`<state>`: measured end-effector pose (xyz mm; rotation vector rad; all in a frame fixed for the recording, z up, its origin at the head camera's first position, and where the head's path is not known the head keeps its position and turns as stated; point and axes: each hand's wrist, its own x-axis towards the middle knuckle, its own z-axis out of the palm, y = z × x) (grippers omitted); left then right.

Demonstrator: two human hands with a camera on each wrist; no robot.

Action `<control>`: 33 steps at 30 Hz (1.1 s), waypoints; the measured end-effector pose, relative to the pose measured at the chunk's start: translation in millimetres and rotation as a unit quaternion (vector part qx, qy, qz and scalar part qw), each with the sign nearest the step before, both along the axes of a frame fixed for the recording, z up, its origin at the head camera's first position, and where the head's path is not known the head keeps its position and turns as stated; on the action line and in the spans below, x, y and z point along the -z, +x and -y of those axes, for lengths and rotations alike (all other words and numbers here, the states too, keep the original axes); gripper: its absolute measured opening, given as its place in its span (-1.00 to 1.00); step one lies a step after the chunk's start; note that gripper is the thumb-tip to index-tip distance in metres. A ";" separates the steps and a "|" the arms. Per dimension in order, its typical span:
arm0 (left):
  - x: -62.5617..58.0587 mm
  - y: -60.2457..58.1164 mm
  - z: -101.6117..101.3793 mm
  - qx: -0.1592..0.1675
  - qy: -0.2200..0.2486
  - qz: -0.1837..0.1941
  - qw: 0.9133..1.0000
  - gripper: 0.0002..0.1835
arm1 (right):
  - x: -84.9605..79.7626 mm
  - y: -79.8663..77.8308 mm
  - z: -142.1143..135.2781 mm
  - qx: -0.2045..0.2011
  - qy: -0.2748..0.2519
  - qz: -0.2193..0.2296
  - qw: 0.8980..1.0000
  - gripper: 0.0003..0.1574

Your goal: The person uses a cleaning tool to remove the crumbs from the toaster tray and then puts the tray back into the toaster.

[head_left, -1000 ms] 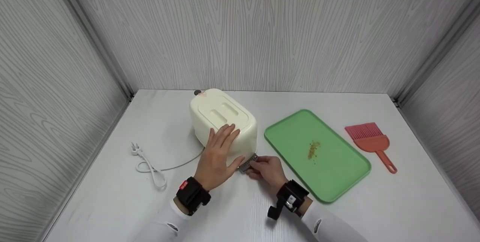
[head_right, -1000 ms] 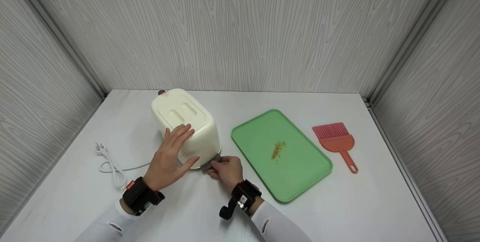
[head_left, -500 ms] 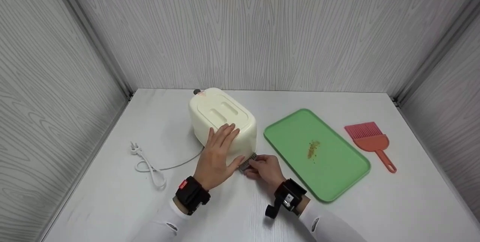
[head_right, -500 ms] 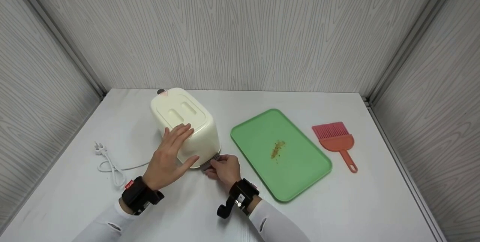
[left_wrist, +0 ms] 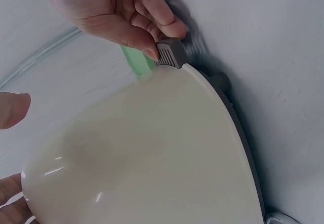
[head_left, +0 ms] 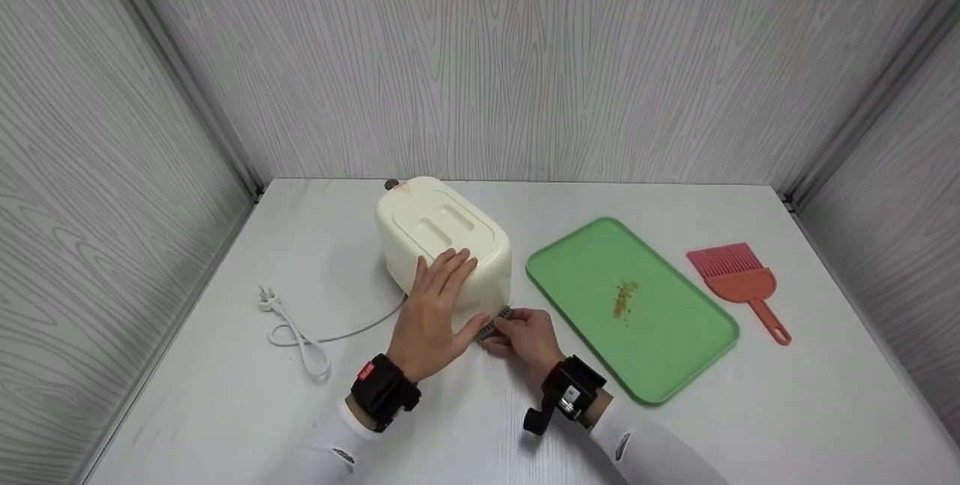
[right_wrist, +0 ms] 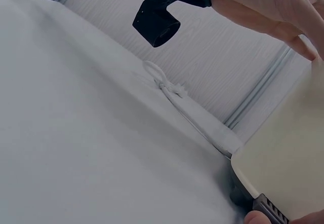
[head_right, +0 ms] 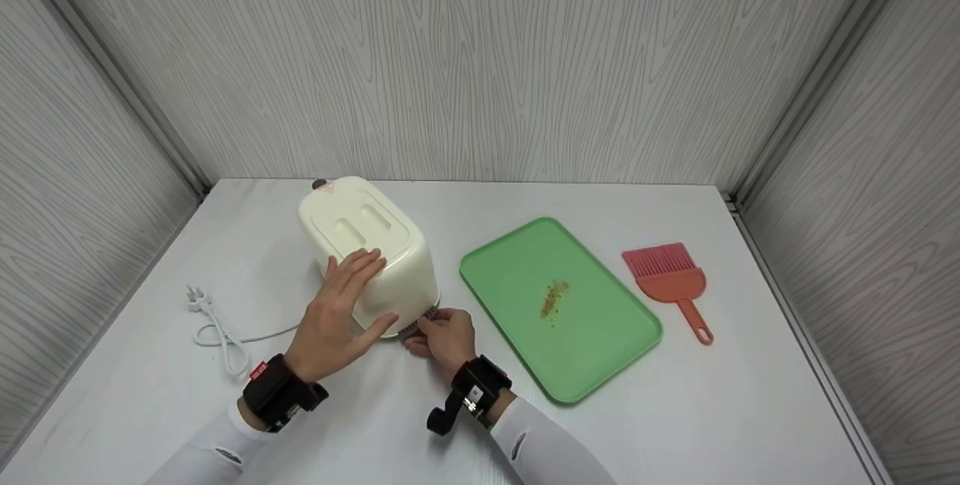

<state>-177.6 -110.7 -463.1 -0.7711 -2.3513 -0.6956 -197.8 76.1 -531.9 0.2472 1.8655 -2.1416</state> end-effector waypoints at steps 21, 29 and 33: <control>-0.9 -1.4 1.0 0.001 0.005 -0.007 1.000 -0.17 | -0.6 8.1 -2.0 0.015 -0.006 0.003 1.000 -0.58; -0.8 -2.1 1.5 0.006 0.005 -0.009 1.000 -0.18 | -4.2 19.8 -2.5 0.053 -0.029 0.021 0.998 -0.55; -1.2 -1.7 1.8 0.001 0.000 -0.006 1.000 -0.17 | -6.8 24.2 -0.6 0.060 -0.042 0.025 0.997 -0.51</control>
